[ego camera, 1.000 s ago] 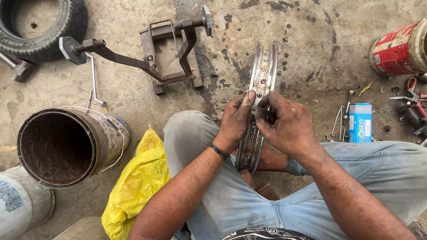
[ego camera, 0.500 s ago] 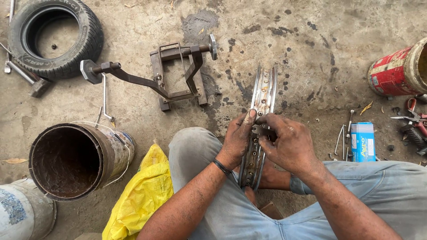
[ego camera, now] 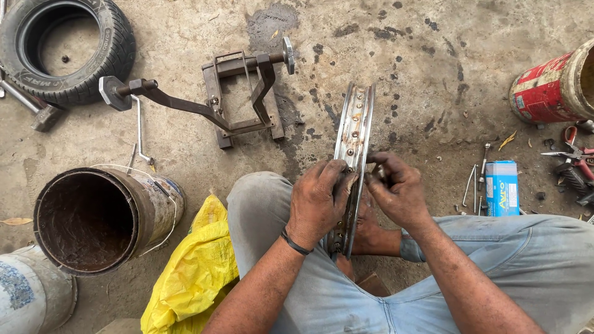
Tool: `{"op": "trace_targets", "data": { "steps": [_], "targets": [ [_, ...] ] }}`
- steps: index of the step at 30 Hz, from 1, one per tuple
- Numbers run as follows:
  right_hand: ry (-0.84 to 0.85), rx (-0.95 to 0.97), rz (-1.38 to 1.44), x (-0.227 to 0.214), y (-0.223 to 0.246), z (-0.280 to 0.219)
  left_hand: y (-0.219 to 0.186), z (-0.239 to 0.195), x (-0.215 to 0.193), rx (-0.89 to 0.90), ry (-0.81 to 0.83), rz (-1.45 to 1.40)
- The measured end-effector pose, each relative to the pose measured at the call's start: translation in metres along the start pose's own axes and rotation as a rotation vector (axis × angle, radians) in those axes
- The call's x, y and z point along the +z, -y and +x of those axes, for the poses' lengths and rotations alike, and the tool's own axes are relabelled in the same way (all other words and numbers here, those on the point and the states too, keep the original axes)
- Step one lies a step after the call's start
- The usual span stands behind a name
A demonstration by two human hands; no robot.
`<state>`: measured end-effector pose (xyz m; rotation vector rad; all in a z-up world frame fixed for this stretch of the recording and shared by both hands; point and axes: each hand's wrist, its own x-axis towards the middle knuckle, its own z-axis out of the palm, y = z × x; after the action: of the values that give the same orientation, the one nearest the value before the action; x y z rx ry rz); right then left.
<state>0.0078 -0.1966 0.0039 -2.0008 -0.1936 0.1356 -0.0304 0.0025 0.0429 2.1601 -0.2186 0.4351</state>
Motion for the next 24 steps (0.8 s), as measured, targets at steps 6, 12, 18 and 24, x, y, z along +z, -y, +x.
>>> {"op": "trace_targets", "data": {
  "steps": [6, 12, 18, 24],
  "targets": [
    [-0.010, -0.139, 0.302, 0.032, -0.017, 0.000, -0.002, 0.004, -0.005, 0.020, 0.063, -0.017],
    [-0.099, -0.232, 0.328, 0.042, -0.012, 0.004, -0.002, 0.004, -0.003, -0.009, 0.124, 0.084],
    [-0.147, -0.250, 0.125, 0.034, -0.010, 0.002, -0.002, 0.001, -0.001, -0.078, 0.169, 0.078],
    [-0.179, -0.294, 0.045, 0.039, -0.011, 0.006, -0.001, 0.006, -0.001, -0.014, 0.088, 0.037]
  ]
}}
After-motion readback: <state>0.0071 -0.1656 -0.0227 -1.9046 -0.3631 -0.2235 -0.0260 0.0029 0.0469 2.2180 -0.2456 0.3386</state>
